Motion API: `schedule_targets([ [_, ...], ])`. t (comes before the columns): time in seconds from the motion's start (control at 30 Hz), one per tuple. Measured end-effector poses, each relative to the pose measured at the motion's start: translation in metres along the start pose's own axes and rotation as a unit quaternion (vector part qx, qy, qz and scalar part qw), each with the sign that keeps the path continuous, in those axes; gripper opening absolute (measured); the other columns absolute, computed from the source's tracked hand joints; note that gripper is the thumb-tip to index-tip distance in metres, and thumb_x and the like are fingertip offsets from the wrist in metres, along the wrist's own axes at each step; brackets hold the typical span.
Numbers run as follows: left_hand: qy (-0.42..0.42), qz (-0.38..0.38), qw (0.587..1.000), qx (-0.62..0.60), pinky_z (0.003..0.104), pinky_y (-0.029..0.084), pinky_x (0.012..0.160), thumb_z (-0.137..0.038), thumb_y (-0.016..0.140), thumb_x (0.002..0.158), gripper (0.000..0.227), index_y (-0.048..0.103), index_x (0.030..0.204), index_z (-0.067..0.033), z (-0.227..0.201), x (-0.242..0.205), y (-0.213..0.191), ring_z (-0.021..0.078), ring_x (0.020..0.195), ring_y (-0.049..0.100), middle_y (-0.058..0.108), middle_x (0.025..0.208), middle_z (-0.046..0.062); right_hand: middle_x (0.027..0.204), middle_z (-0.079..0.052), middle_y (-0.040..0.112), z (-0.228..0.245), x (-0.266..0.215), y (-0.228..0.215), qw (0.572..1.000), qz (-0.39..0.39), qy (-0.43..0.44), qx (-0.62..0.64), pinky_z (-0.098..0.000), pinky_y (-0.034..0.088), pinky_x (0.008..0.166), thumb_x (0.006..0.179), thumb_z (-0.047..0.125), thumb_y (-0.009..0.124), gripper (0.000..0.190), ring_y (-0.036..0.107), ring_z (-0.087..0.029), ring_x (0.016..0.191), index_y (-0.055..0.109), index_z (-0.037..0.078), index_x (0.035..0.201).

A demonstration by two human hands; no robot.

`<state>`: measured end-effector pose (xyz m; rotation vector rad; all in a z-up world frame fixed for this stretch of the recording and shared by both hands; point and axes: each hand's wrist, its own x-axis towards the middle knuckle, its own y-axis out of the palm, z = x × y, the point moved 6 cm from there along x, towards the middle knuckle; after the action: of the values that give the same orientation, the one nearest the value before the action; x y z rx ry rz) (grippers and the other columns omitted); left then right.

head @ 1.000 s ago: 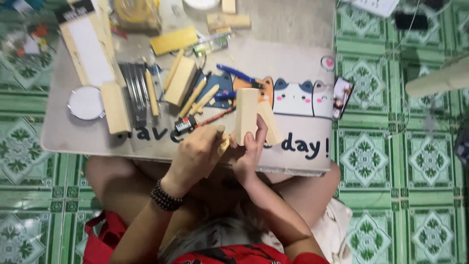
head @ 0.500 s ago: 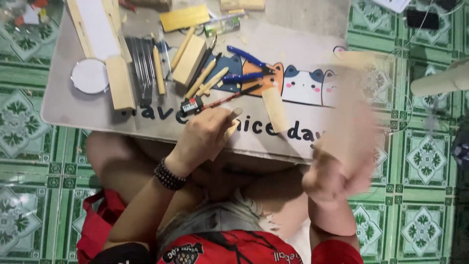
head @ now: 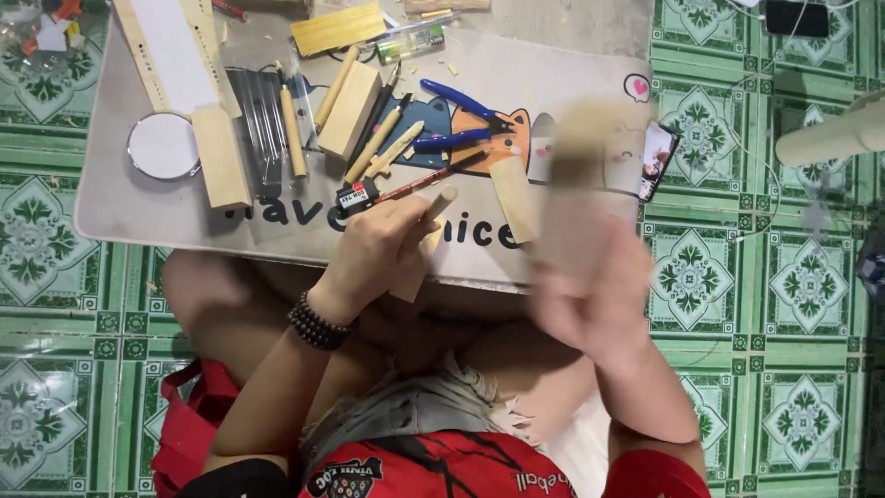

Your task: Carving details into a small wooden block using a hand tool and smoothing the surfaces with sandpaper.

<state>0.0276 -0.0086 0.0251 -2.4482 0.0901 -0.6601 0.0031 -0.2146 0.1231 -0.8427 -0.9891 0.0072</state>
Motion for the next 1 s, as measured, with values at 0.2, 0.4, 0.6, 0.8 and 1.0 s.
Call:
schedule_targets([
  [0.2, 0.013, 0.01, 1.0, -0.019, 0.035, 0.054, 0.068, 0.003, 0.074, 0.085, 0.023, 0.066, 0.106, 0.0009, 0.006, -0.003, 0.002, 0.023, 0.072, 0.065, 0.073, 0.093, 0.01, 0.101, -0.026, 0.07, 0.001, 0.016, -0.002, 0.996, 0.053, 0.01, 0.065, -0.0426, 0.052, 0.072, 0.083, 0.0, 0.066, 0.037, 0.064, -0.035, 0.076, 0.06, -0.016, 0.116],
  [0.4, 0.005, 0.027, 0.999, -0.037, 0.033, 0.052, 0.065, 0.004, 0.075, 0.083, 0.032, 0.067, 0.112, -0.0028, 0.008, 0.0, -0.002, 0.021, 0.067, 0.061, 0.07, 0.09, 0.008, 0.074, -0.009, 0.067, 0.005, 0.017, 0.019, 0.971, 0.236, 0.023, -0.015, -0.0368, 0.042, 0.054, 0.082, 0.008, 0.072, 0.063, 0.054, -0.025, 0.053, 0.06, 0.007, 0.144],
  [0.6, 0.008, 0.052, 0.998, -0.046, 0.031, 0.052, 0.061, 0.005, 0.073, 0.083, 0.03, 0.068, 0.111, -0.0022, 0.014, -0.001, 0.002, 0.0185, 0.062, 0.062, 0.07, 0.092, 0.009, 0.065, 0.003, 0.044, 0.016, 0.033, 0.02, 0.955, 0.295, -0.028, 0.023, -0.0317, 0.032, 0.05, 0.09, 0.002, 0.063, 0.068, 0.035, -0.014, 0.049, 0.051, 0.02, 0.154],
  [0.8, 0.026, 0.034, 0.999, -0.032, 0.032, 0.05, 0.061, 0.001, 0.074, 0.085, 0.026, 0.066, 0.111, -0.0012, 0.018, -0.005, 0.003, 0.0202, 0.061, 0.059, 0.068, 0.087, 0.01, 0.062, 0.002, 0.053, 0.009, 0.031, 0.035, 0.933, 0.356, -0.044, -0.004, -0.0268, 0.032, 0.039, 0.099, 0.01, 0.061, 0.067, 0.04, -0.01, 0.044, 0.035, 0.016, 0.161],
  [1.0, 0.027, 0.037, 0.998, -0.043, 0.032, 0.052, 0.063, 0.003, 0.072, 0.084, 0.028, 0.066, 0.111, -0.0016, 0.018, -0.005, 0.003, 0.0212, 0.065, 0.061, 0.069, 0.09, 0.009, 0.091, -0.006, 0.072, 0.02, 0.045, 0.027, 0.926, 0.372, 0.014, 0.06, -0.0372, 0.046, 0.055, 0.088, 0.014, 0.063, 0.065, 0.06, -0.028, 0.061, 0.047, 0.016, 0.151],
])
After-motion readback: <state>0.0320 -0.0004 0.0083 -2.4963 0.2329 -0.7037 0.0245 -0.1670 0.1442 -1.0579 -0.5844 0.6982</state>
